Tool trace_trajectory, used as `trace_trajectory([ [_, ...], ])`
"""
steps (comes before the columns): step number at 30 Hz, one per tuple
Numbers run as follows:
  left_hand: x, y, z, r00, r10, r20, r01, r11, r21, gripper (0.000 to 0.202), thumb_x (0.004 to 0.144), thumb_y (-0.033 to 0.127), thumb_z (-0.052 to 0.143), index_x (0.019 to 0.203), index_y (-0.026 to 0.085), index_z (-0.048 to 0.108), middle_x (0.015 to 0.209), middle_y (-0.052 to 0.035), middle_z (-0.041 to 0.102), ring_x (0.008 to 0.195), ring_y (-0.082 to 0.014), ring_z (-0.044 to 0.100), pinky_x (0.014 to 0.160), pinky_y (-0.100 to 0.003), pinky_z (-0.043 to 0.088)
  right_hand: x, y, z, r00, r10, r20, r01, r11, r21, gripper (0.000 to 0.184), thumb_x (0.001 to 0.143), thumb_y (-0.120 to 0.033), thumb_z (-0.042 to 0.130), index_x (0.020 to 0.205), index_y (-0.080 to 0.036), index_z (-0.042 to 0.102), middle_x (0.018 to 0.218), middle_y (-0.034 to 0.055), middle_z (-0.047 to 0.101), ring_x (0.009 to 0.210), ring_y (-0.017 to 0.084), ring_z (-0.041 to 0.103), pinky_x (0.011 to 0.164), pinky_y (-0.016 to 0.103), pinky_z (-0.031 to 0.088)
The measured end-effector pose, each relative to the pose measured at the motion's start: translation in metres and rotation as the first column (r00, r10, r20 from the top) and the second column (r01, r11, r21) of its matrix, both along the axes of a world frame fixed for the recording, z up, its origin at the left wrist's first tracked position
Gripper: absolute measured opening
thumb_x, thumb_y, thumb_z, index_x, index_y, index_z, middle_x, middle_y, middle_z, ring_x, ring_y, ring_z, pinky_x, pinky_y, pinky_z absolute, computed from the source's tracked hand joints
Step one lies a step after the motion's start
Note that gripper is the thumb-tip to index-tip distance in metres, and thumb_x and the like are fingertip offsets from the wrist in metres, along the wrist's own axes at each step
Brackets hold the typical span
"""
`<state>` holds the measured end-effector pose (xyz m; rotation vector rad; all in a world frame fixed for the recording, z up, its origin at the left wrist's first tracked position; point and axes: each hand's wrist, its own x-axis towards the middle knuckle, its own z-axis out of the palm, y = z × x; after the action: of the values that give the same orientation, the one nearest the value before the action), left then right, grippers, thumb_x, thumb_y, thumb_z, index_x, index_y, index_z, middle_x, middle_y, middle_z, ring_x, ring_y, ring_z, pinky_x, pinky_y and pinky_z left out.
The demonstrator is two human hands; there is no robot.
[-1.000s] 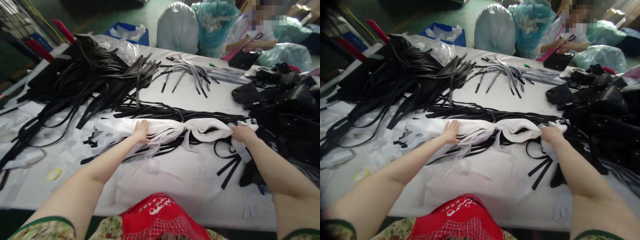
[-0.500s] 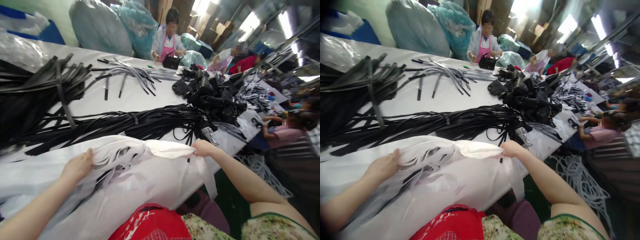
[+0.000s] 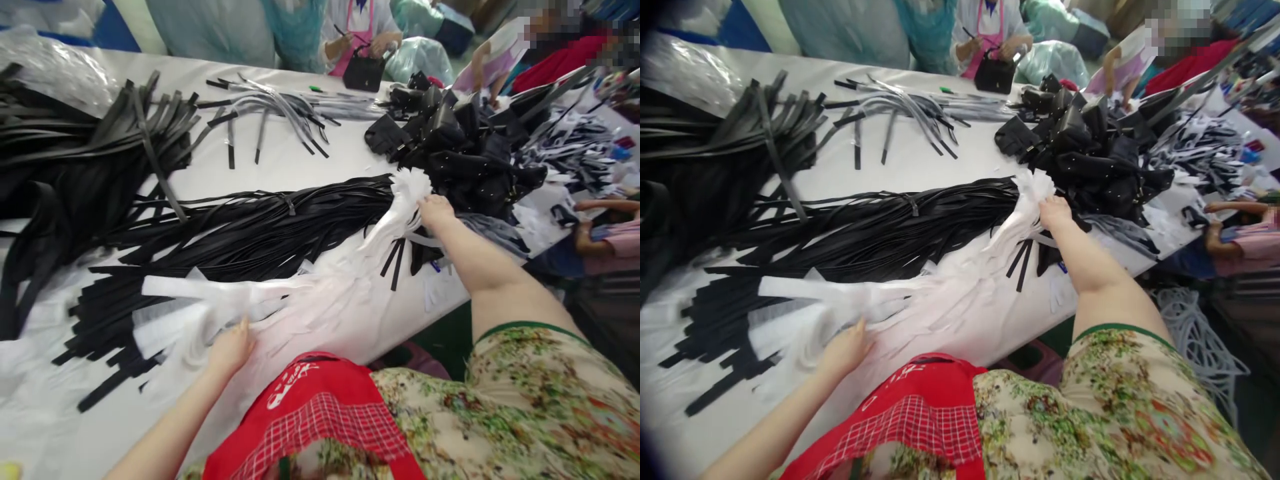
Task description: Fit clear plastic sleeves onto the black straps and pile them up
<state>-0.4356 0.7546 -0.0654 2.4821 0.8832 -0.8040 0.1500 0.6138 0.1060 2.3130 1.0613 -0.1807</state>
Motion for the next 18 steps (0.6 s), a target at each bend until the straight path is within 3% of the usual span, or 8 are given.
trace_trajectory([
  [4,0.006,-0.007,0.005,0.995,-0.063,0.075,0.059,0.997,0.052,0.064,0.087,0.027,0.043,0.144,-0.001,0.03,0.123,-0.0247,0.062,0.109,-0.034,0.063,0.09,-0.042,0.049,-0.041,-0.048,-0.025,0.981,-0.028,-0.192,0.026,1.0,-0.017,0.046,0.088,-0.022,0.049,0.132,-0.01,0.056,0.138,0.0198,0.052,0.127,0.03,0.046,0.104,0.038,0.034],
  [9,0.015,-0.053,0.0,0.917,-0.275,0.288,0.245,0.96,0.136,0.06,0.091,0.031,0.041,0.141,-0.002,0.038,0.145,-0.0265,0.043,0.134,-0.034,0.043,0.113,-0.044,0.032,-0.105,-0.184,-0.054,0.841,-0.277,-0.464,0.198,0.957,-0.212,0.036,0.089,-0.034,0.055,0.119,-0.019,0.068,0.116,0.0096,0.069,0.108,0.022,0.062,0.09,0.027,0.044],
  [11,0.019,-0.079,-0.012,0.866,-0.37,0.336,0.362,0.928,0.089,0.06,0.092,0.032,0.04,0.142,0.0,0.04,0.149,-0.0252,0.039,0.138,-0.0335,0.039,0.116,-0.045,0.029,-0.129,-0.245,-0.064,0.758,-0.41,-0.508,0.284,0.908,-0.309,0.03,0.089,-0.034,0.057,0.107,-0.017,0.073,0.105,0.0092,0.072,0.1,0.021,0.065,0.084,0.026,0.045],
  [14,0.025,-0.112,-0.039,0.777,-0.508,0.372,0.558,0.83,-0.032,0.054,0.092,0.029,0.039,0.141,0.006,0.046,0.151,-0.0191,0.038,0.14,-0.0299,0.037,0.117,-0.043,0.031,-0.163,-0.32,-0.089,0.654,-0.551,-0.519,0.371,0.831,-0.416,0.026,0.092,-0.032,0.056,0.097,-0.013,0.073,0.094,0.0088,0.072,0.089,0.018,0.067,0.08,0.028,0.049],
  [16,0.027,-0.128,-0.061,0.736,-0.55,0.395,0.623,0.779,-0.075,0.052,0.093,0.028,0.04,0.14,0.009,0.048,0.151,-0.0163,0.04,0.14,-0.0283,0.038,0.116,-0.042,0.033,-0.183,-0.354,-0.117,0.607,-0.588,-0.534,0.382,0.806,-0.452,0.024,0.094,-0.033,0.056,0.098,-0.013,0.069,0.095,0.0067,0.07,0.086,0.016,0.066,0.08,0.032,0.052],
  [18,0.028,-0.138,-0.084,0.714,-0.551,0.433,0.63,0.774,-0.055,0.052,0.093,0.031,0.042,0.14,0.01,0.047,0.151,-0.0168,0.04,0.14,-0.0289,0.038,0.114,-0.044,0.035,-0.199,-0.375,-0.152,0.584,-0.579,-0.569,0.367,0.813,-0.451,0.024,0.094,-0.035,0.057,0.103,-0.014,0.065,0.101,0.0059,0.067,0.088,0.016,0.065,0.08,0.035,0.054],
])
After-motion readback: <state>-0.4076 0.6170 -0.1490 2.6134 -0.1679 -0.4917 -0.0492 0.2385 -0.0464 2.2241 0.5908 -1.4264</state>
